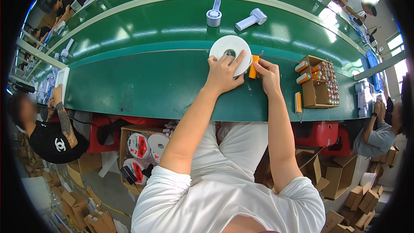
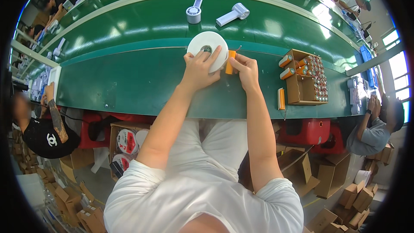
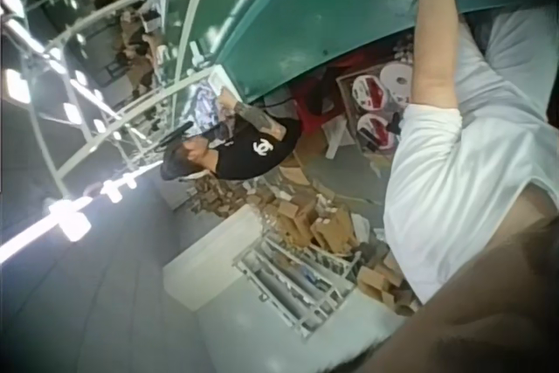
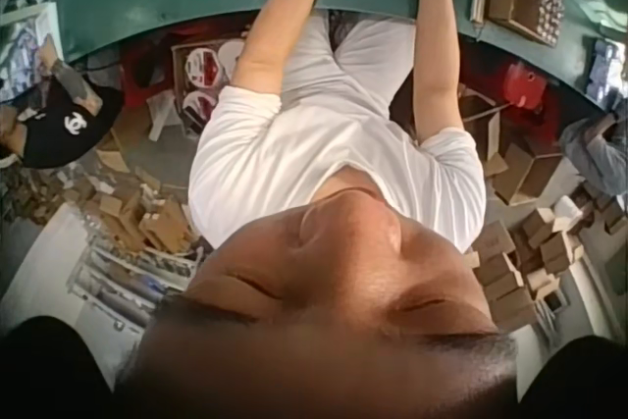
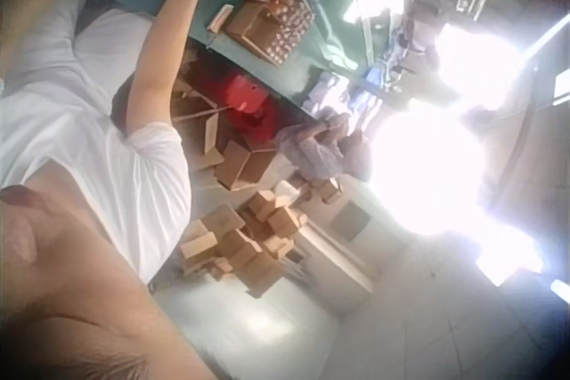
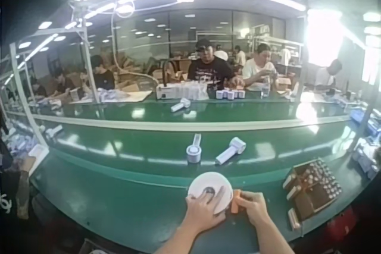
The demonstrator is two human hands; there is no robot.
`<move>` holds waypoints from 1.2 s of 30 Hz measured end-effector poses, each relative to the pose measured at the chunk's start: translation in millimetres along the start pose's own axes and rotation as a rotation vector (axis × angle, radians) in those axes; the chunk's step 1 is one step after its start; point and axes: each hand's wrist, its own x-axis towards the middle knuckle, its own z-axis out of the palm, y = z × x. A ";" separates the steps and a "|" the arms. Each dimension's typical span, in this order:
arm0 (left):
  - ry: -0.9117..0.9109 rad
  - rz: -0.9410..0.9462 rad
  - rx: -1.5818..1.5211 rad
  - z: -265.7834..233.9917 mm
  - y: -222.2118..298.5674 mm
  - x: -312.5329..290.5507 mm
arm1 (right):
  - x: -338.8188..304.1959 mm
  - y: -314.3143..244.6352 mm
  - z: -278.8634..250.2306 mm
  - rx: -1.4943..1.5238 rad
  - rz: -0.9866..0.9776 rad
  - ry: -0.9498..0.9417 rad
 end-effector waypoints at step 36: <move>0.080 0.085 0.099 3.3 6.6 -4.7 | 21.6 39.0 46.7 0.136 -0.288 0.594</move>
